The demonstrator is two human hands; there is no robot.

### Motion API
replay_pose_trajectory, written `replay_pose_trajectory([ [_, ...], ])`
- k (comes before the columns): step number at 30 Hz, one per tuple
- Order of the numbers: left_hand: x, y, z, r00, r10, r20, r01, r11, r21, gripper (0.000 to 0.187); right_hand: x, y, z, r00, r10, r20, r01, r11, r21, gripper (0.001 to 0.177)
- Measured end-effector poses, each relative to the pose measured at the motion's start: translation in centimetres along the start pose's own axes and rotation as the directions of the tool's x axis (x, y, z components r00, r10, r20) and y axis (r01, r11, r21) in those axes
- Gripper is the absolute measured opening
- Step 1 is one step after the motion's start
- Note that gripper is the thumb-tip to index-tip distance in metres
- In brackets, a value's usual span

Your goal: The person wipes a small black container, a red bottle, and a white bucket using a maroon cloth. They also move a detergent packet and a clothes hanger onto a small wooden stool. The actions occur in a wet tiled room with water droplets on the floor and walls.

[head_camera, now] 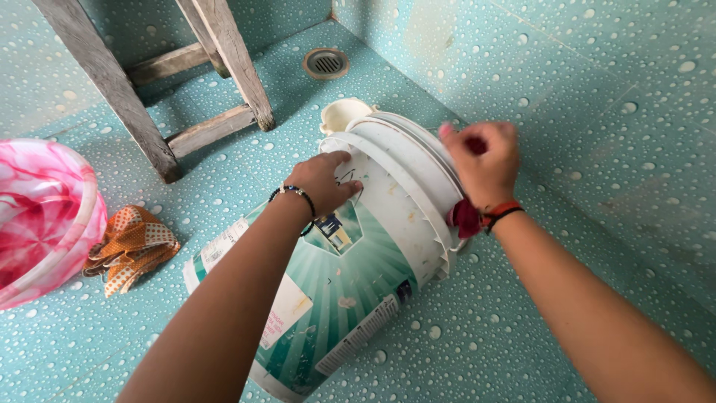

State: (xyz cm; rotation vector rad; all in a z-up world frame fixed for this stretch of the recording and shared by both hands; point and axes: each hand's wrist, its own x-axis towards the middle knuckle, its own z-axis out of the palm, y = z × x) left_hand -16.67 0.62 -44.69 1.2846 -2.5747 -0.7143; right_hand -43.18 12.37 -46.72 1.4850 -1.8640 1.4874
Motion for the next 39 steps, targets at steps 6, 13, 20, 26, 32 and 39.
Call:
replay_pose_trajectory([
  [6,-0.5,2.3,-2.1,0.945,-0.102,0.311,0.044,0.981,0.19,0.149,6.6,-3.0,1.1,0.944,0.281,0.171,-0.298,0.508,0.808,0.02],
  [13,-0.2,2.1,-2.3,0.893,-0.231,0.386,0.14,0.958,0.25,0.176,3.8,-5.1,5.6,0.739,-0.481,0.472,0.451,0.874,0.184,0.042],
  [20,2.0,-1.0,-1.2,0.916,-0.205,0.346,0.182,0.979,0.097,0.166,3.5,-3.7,5.1,0.707,-0.443,0.551,0.478,0.874,0.089,0.044],
  [26,2.9,-2.2,-0.6,0.924,-0.201,0.326,0.185,0.98,0.078,0.161,1.1,-1.1,-1.8,0.655,-0.239,0.716,0.361,0.932,-0.019,0.027],
  [32,2.8,-2.0,-1.1,0.916,-0.216,0.338,0.182,0.975,0.13,0.159,4.9,0.4,-3.8,0.621,0.107,0.776,-0.321,0.938,0.128,0.029],
  [39,1.9,-1.2,-1.3,0.92,-0.204,0.335,0.175,0.978,0.117,0.155,8.6,-3.5,4.9,0.723,-0.418,0.55,0.339,0.908,0.245,0.035],
])
